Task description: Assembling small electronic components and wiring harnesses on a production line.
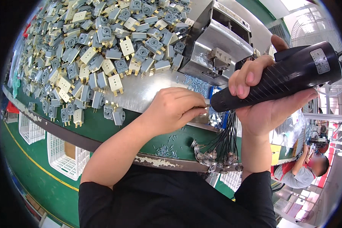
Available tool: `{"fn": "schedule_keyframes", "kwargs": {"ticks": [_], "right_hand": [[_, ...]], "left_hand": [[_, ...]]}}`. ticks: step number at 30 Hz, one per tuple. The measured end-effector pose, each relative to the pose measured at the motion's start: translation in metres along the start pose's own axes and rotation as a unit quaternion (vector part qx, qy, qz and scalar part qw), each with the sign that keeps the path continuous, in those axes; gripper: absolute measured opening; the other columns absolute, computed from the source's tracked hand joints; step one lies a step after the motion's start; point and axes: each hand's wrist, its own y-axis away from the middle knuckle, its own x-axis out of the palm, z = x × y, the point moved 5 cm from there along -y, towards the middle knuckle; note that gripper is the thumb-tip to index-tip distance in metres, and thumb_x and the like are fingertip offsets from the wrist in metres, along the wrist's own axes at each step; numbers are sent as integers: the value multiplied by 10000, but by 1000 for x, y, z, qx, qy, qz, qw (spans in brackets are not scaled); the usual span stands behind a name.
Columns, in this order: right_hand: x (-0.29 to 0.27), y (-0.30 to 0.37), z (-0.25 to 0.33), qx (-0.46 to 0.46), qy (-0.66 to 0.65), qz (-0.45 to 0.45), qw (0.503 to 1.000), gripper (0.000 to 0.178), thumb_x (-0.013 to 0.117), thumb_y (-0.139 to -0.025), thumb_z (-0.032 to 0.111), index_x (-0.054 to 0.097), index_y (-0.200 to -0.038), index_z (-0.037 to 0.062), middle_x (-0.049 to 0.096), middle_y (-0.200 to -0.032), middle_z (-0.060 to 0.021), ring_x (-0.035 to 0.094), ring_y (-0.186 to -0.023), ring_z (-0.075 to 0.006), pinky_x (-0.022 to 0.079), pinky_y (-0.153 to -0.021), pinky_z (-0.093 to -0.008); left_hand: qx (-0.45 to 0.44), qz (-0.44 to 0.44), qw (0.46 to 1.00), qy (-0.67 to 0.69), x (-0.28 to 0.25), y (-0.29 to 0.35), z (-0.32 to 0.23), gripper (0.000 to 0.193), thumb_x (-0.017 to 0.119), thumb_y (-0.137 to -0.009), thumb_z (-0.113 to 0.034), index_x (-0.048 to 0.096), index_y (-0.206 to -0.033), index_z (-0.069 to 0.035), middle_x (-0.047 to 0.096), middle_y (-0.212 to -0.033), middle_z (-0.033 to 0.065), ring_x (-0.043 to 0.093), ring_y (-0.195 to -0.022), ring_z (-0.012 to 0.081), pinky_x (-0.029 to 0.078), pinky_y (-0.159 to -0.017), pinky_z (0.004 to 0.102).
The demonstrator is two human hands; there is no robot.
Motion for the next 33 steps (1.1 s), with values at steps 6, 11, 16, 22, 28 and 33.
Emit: {"fn": "schedule_keyframes", "kwargs": {"ticks": [6,11,16,22,28,33], "right_hand": [[2,3,3,-6,26,2,1000,1188,388,-852,964,314,-1556,9,511,-745,-49,528,-558,-176,468,-538,-347],[3,7,4,19,70,6,997,1225,428,-830,969,293,-1576,7,520,-759,-58,524,-553,-182,480,-544,-355],[3,10,0,15,43,8,999,1236,463,-820,966,294,-1588,13,528,-773,-60,521,-554,-178,485,-550,-364],[-7,8,-10,-33,-1,75,997,1202,467,-840,949,312,-1584,17,540,-816,-51,543,-602,-163,485,-574,-352],[-3,13,-22,-53,-12,89,994,1193,444,-847,949,319,-1577,14,544,-827,-50,547,-614,-163,484,-586,-351],[-3,14,-29,-54,-23,97,994,1210,448,-837,955,304,-1578,9,544,-837,-53,552,-622,-173,487,-589,-360]], "left_hand": [[38,-19,999,-18,-1,-1,-3,206,851,-803,-150,705,-916,-58,766,-939,93,746,-840,298,594,-771,409],[78,-2,995,-65,-4,-3,-10,231,862,-783,-156,694,-916,-69,759,-954,91,744,-857,289,601,-783,406],[84,13,993,-80,-3,0,-10,289,882,-764,-205,699,-939,-66,752,-982,95,743,-886,298,602,-801,415],[-82,77,994,-7,4,1,2,354,876,-782,-253,744,-1045,-56,750,-1088,83,738,-971,297,598,-853,394],[-166,100,980,46,3,4,11,301,853,-811,-227,771,-1036,-46,736,-1185,60,731,-1000,280,598,-849,392],[-188,131,973,39,4,1,11,281,856,-812,-236,768,-989,-36,736,-1184,61,729,-1002,278,592,-857,389]]}}
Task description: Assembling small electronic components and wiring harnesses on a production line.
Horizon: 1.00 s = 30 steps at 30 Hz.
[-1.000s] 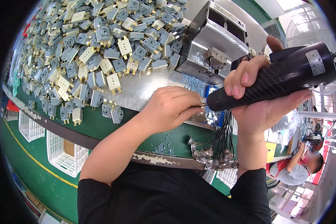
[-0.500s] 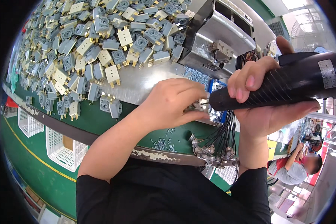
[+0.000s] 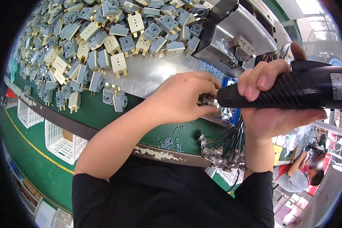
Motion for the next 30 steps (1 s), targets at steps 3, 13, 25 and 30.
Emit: {"fn": "schedule_keyframes", "kwargs": {"ticks": [3,13,25,30], "right_hand": [[-1,3,-3,12,11,-7,1000,1225,450,-826,962,294,-1582,12,536,-833,-50,548,-620,-178,484,-586,-363],[4,7,-5,30,-22,0,999,1163,489,-783,976,408,-1493,59,528,-845,-36,541,-629,-158,478,-592,-355],[9,8,-12,-13,8,121,993,1037,519,-811,939,454,-1402,89,565,-868,-44,557,-629,-150,495,-588,-333],[7,8,-11,-30,23,151,988,1035,520,-811,941,456,-1400,92,566,-841,-46,562,-616,-155,494,-578,-338]], "left_hand": [[-14,9,1000,3,0,0,0,281,859,-807,-239,763,-975,-35,735,-1177,58,727,-1006,285,587,-862,393],[8,-9,1000,-3,1,0,3,283,859,-800,-234,752,-975,-40,733,-1134,68,722,-996,312,586,-842,412],[18,-29,999,-9,4,2,6,294,856,-780,-230,730,-961,-35,725,-1093,76,713,-968,335,578,-816,438],[23,-25,999,-15,4,1,6,295,856,-781,-233,733,-968,-42,715,-1060,84,709,-953,343,573,-803,444]]}}
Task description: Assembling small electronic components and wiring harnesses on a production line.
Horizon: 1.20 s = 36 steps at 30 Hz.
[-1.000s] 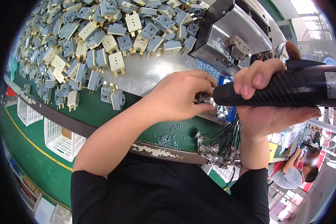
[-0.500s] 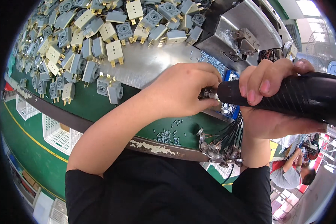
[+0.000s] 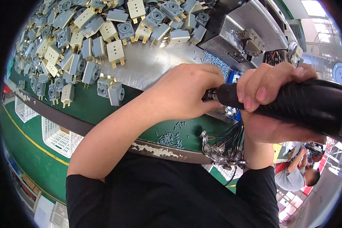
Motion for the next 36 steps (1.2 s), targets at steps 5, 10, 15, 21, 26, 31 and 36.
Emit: {"fn": "schedule_keyframes", "kwargs": {"ticks": [5,10,15,21,26,31,36], "right_hand": [[6,-4,1,54,-28,-110,992,1163,530,-804,952,361,-1555,80,557,-800,-48,554,-582,-160,476,-560,-329],[-31,-20,25,-2,-14,-142,990,1203,470,-810,972,314,-1598,77,550,-814,-43,515,-604,-171,443,-607,-367],[-46,-16,31,129,199,-233,943,882,403,-1020,755,329,-1575,73,608,-977,-120,603,-845,-256,526,-828,-441],[-48,-1,42,122,244,-123,954,501,307,-1161,448,384,-1376,2,627,-1228,-218,661,-1145,-311,533,-1046,-464],[-41,16,49,162,292,-99,937,489,372,-1163,373,341,-1483,4,603,-1363,-218,627,-1263,-292,497,-1109,-437],[-61,59,77,56,415,-315,852,343,469,-1125,204,512,-1385,-17,661,-1253,-163,667,-1081,-247,535,-964,-391],[-5,59,55,189,521,123,824,547,761,-909,201,597,-1381,-24,662,-1239,-217,640,-1149,-406,510,-1026,-454]], "left_hand": [[-21,20,1000,9,-4,1,-1,301,854,-794,-248,745,-995,-52,712,-1045,79,712,-942,329,572,-804,439],[34,-8,999,-1,-1,3,-4,316,854,-801,-246,761,-1040,-60,717,-1020,86,715,-935,321,574,-817,433],[132,-72,986,-74,-2,7,-18,312,899,-767,-150,778,-1036,-49,773,-1029,129,751,-970,310,596,-850,415],[216,-72,972,-50,6,8,-26,302,945,-704,-118,772,-942,-52,792,-933,118,782,-930,299,613,-849,442],[165,-26,985,-28,7,7,-23,263,935,-705,-96,767,-899,-35,796,-945,123,779,-1001,289,566,-1037,507],[157,-10,987,-15,6,5,-23,263,929,-722,-99,768,-919,-30,797,-950,118,774,-1012,288,516,-1110,531],[207,-24,978,-17,5,9,-32,279,936,-725,-101,781,-946,-29,794,-944,115,772,-944,285,577,-1008,461]]}}
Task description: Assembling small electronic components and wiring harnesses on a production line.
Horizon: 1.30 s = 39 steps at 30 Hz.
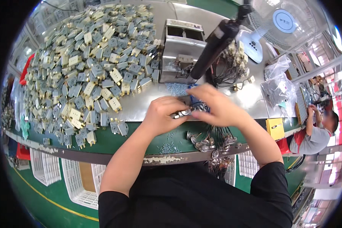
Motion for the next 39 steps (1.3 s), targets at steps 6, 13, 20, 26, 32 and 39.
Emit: {"fn": "schedule_keyframes", "kwargs": {"ticks": [6,13,20,26,32,39], "right_hand": [[21,6,-3,42,6,-6,999,540,810,-870,174,628,-1355,21,683,-1197,-194,671,-1080,-406,560,-936,-453],[22,5,-3,89,55,-70,992,368,795,-871,197,674,-1182,43,701,-1041,-154,694,-965,-388,571,-802,-463],[25,5,-7,-97,165,-65,979,371,813,-844,306,675,-1056,35,673,-860,-96,710,-813,-305,570,-716,-414],[-50,37,-62,-134,113,-437,882,321,676,-1005,334,648,-968,16,669,-824,-85,652,-724,-240,529,-681,-349],[-100,79,-212,341,-14,-534,774,480,493,-1091,417,675,-926,5,691,-806,-173,667,-756,-331,526,-726,-408],[-96,93,-230,403,352,-411,738,502,613,-1023,507,690,-1028,11,708,-866,-211,708,-872,-412,547,-814,-508]], "left_hand": [[-198,-116,973,34,-8,4,0,352,955,-723,-106,806,-1034,-33,798,-994,107,763,-888,186,599,-803,331],[-233,-122,965,5,-4,1,-8,387,946,-753,-101,768,-1082,-4,794,-1019,102,742,-958,183,574,-912,317],[-204,-138,969,-11,1,10,-11,401,902,-838,-109,698,-1141,57,788,-997,127,748,-910,180,600,-845,302],[24,-87,995,-52,-3,-1,-32,360,831,-882,-253,722,-1065,37,773,-891,146,773,-813,318,629,-788,398],[72,-59,995,-25,3,-10,-31,264,823,-857,-235,731,-944,-4,733,-787,101,734,-709,283,632,-747,408],[59,-21,998,-24,9,-8,-27,221,758,-894,-225,717,-906,-8,727,-745,88,717,-670,250,630,-750,416]]}}
